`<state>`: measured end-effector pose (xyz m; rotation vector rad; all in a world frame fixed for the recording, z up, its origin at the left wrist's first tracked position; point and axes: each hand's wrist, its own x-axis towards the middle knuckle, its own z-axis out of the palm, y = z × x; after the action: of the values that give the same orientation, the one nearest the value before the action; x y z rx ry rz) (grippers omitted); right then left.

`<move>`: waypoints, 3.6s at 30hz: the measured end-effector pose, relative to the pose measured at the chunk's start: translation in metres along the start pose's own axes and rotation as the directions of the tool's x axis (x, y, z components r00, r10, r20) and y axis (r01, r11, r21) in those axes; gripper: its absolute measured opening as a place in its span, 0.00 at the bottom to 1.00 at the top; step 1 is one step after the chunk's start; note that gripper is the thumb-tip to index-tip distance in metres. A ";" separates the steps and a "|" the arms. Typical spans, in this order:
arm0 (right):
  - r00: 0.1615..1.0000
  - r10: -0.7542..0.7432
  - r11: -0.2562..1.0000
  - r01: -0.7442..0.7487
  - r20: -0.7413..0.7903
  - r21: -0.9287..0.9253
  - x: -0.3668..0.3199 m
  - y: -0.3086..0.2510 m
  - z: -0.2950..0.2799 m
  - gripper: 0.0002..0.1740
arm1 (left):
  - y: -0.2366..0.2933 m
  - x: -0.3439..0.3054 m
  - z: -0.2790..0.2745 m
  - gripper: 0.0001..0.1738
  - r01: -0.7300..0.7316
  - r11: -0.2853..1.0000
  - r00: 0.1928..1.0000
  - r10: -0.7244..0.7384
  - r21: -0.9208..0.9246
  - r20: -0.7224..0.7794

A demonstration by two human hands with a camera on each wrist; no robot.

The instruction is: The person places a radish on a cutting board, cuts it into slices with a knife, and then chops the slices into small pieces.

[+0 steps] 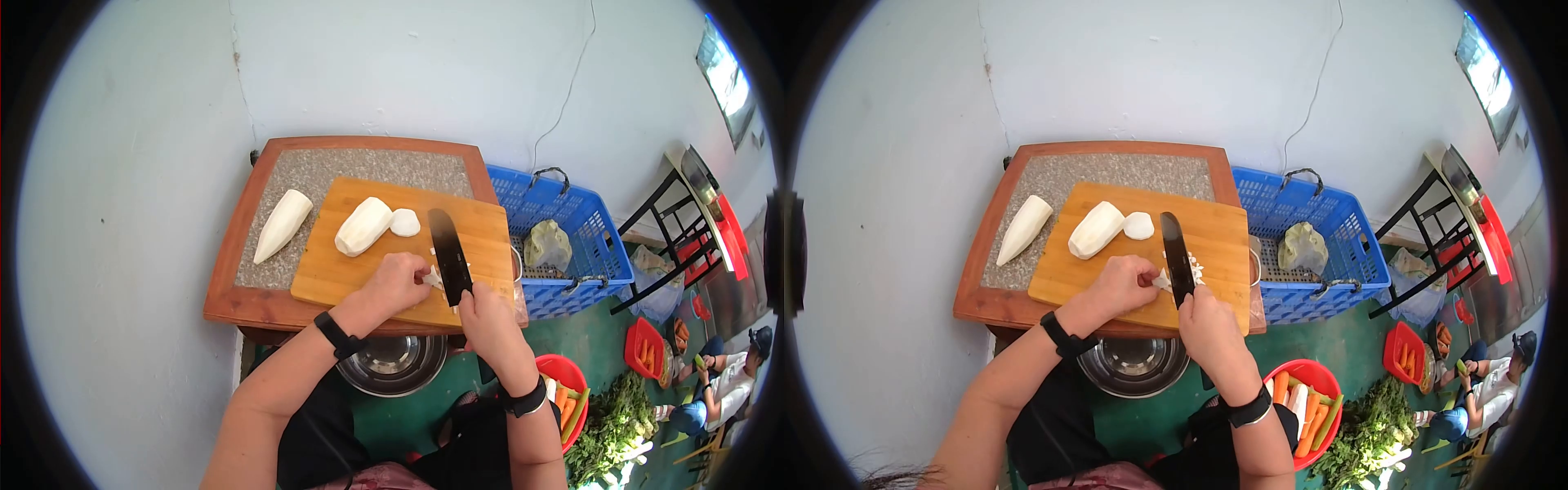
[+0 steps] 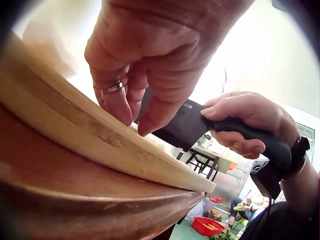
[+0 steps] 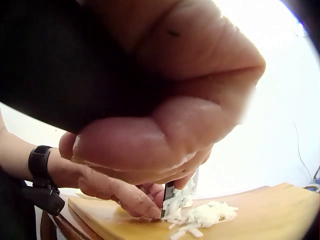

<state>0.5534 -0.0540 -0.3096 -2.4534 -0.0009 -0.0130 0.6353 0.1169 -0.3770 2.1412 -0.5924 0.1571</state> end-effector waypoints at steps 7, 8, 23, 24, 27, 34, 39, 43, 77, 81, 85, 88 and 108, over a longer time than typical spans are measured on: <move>1.000 -0.008 1.000 0.008 0.013 -0.021 -0.002 -0.004 0.003 0.15 | 0.000 0.001 0.003 0.13 -0.011 0.999 1.000 0.011 0.039 -0.012; 1.000 -0.005 1.000 0.006 0.017 -0.025 -0.002 -0.004 0.004 0.15 | 0.000 0.001 0.003 0.13 -0.007 0.999 1.000 0.007 0.043 -0.008; 0.996 -0.009 0.994 0.019 0.083 -0.111 -0.007 -0.012 0.001 0.12 | 0.002 0.004 0.004 0.13 0.004 0.999 1.000 -0.004 0.047 0.001; 0.997 -0.013 0.994 0.022 0.080 -0.111 -0.005 -0.012 0.001 0.12 | 0.002 0.004 0.005 0.12 -0.002 0.999 1.000 0.002 0.042 -0.003; 0.996 -0.003 0.994 0.012 0.087 -0.106 0.002 -0.007 0.004 0.13 | 0.001 0.006 0.006 0.12 -0.006 0.999 1.000 0.007 0.038 -0.002; 0.991 -0.126 0.972 0.133 0.049 -0.192 0.012 0.000 0.023 0.13 | 0.000 0.006 0.007 0.13 -0.019 0.997 1.000 0.019 0.074 0.003; 0.990 -0.131 0.989 0.135 0.054 -0.069 0.020 0.014 0.016 0.14 | 0.004 0.005 0.004 0.14 0.020 0.998 1.000 -0.019 0.064 -0.013; 1.000 0.017 0.999 -0.017 0.003 0.034 0.009 0.000 -0.004 0.16 | 0.007 0.004 0.004 0.14 0.058 0.998 0.998 -0.057 0.039 -0.012; 0.996 0.071 0.997 -0.073 0.051 0.035 0.008 -0.019 -0.009 0.17 | 0.004 0.000 0.004 0.09 0.020 1.000 0.998 -0.020 0.015 -0.058; 0.999 -0.039 0.998 0.040 0.011 -0.039 0.010 0.000 0.006 0.16 | 0.001 0.002 0.005 0.09 0.026 0.997 0.999 -0.023 0.066 -0.039; 0.999 0.000 1.000 0.001 0.034 -0.017 0.008 -0.006 0.006 0.15 | -0.001 0.003 0.006 0.09 0.023 0.996 0.999 -0.020 0.085 -0.036; 0.999 0.005 0.999 -0.002 0.053 -0.052 0.008 -0.003 0.007 0.15 | -0.001 0.003 0.005 0.09 0.011 0.997 0.999 -0.008 0.077 -0.043; 0.999 -0.017 0.999 0.018 0.045 -0.031 0.001 -0.007 0.002 0.14 | 0.001 0.003 0.004 0.09 0.029 0.997 0.999 -0.026 0.067 -0.044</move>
<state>0.5540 -0.0471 -0.3066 -2.4842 -0.0417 0.0344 0.6373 0.1121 -0.3777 2.2044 -0.5390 0.2096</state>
